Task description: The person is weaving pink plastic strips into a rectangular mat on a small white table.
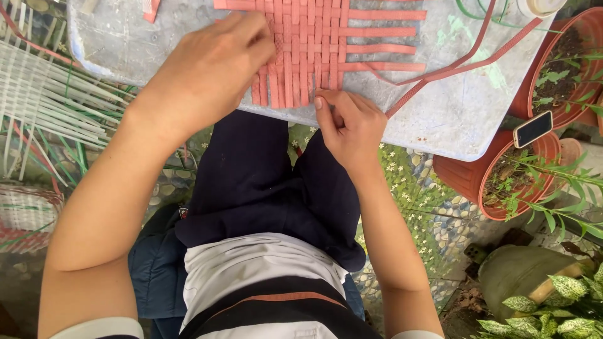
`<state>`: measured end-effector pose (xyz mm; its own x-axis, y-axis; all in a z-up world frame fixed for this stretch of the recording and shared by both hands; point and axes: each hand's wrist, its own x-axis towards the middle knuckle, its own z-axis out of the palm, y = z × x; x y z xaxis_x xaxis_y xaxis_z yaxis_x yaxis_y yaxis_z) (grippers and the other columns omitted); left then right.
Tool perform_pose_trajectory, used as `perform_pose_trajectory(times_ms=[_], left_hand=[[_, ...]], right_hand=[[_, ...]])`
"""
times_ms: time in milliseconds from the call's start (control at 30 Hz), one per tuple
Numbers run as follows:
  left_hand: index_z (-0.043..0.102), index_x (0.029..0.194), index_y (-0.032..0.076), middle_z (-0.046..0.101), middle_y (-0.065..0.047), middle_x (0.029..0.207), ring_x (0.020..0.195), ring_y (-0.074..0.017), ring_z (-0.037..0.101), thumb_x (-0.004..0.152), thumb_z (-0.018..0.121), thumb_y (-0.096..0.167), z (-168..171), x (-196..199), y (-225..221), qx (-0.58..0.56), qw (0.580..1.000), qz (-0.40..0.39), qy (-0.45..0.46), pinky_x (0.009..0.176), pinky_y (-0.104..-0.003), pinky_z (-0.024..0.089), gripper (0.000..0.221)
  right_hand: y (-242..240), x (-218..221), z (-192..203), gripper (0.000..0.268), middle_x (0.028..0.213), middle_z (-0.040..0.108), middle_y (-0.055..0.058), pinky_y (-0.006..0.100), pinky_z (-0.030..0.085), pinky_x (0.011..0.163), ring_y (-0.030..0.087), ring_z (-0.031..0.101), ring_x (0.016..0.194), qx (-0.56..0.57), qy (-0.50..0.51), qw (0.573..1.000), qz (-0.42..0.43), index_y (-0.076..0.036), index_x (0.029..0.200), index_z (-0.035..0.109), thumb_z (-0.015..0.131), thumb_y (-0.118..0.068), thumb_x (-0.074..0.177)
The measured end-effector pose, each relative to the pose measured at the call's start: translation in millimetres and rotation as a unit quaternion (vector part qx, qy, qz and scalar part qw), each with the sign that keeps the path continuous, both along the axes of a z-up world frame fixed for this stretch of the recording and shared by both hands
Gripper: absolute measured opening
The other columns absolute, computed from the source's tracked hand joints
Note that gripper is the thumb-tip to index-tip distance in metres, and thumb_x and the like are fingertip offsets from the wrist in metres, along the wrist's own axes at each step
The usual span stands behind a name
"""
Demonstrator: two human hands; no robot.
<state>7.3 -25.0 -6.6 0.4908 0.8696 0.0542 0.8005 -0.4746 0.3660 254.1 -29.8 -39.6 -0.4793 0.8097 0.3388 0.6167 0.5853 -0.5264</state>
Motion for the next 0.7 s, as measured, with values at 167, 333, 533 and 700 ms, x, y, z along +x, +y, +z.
perform_pose_trajectory(times_ms=[167,333,533,700], left_hand=[[0.056,0.087,0.005,0.051,-0.009,0.102,0.103,-0.0281,0.052,0.07,0.073,0.003,-12,6,13,0.025,0.994,0.058,0.088,0.07,-0.04,0.049,0.024],[0.062,0.109,0.011,0.065,-0.006,0.099,0.091,-0.0243,0.064,0.066,0.071,0.003,-10,31,33,-0.098,0.957,0.03,0.272,0.079,-0.039,0.049,0.044],[0.062,0.113,0.003,0.064,-0.011,0.1,0.094,-0.0288,0.062,0.075,0.059,-0.008,4,28,22,-0.096,0.98,0.035,0.17,0.079,-0.043,0.052,0.04],[0.057,0.084,0.006,0.054,-0.009,0.088,0.082,-0.033,0.057,0.08,0.05,-0.008,10,7,19,-0.122,0.989,0.021,0.077,0.066,-0.046,0.043,0.016]], right_hand=[[1,-1,3,0.014,0.055,0.037,-0.002,0.028,0.038,0.053,0.014,0.041,0.052,-0.001,0.006,1.0,0.003,-0.009,0.09,0.069,0.059,-0.012,0.099],[0,0,1,0.011,0.054,0.035,-0.002,0.03,0.039,0.053,0.016,0.042,0.051,-0.002,0.006,1.0,-0.009,-0.009,0.089,0.068,0.06,-0.011,0.097],[2,1,0,0.008,0.055,0.043,-0.003,0.028,0.041,0.052,0.014,0.045,0.051,0.028,0.02,0.999,0.006,-0.01,0.093,0.069,0.062,-0.008,0.096],[-3,21,4,0.012,0.074,0.059,0.003,0.031,0.042,0.065,0.017,0.048,0.06,-0.011,0.102,0.994,-0.035,-0.006,0.103,0.068,0.057,-0.01,0.098]])
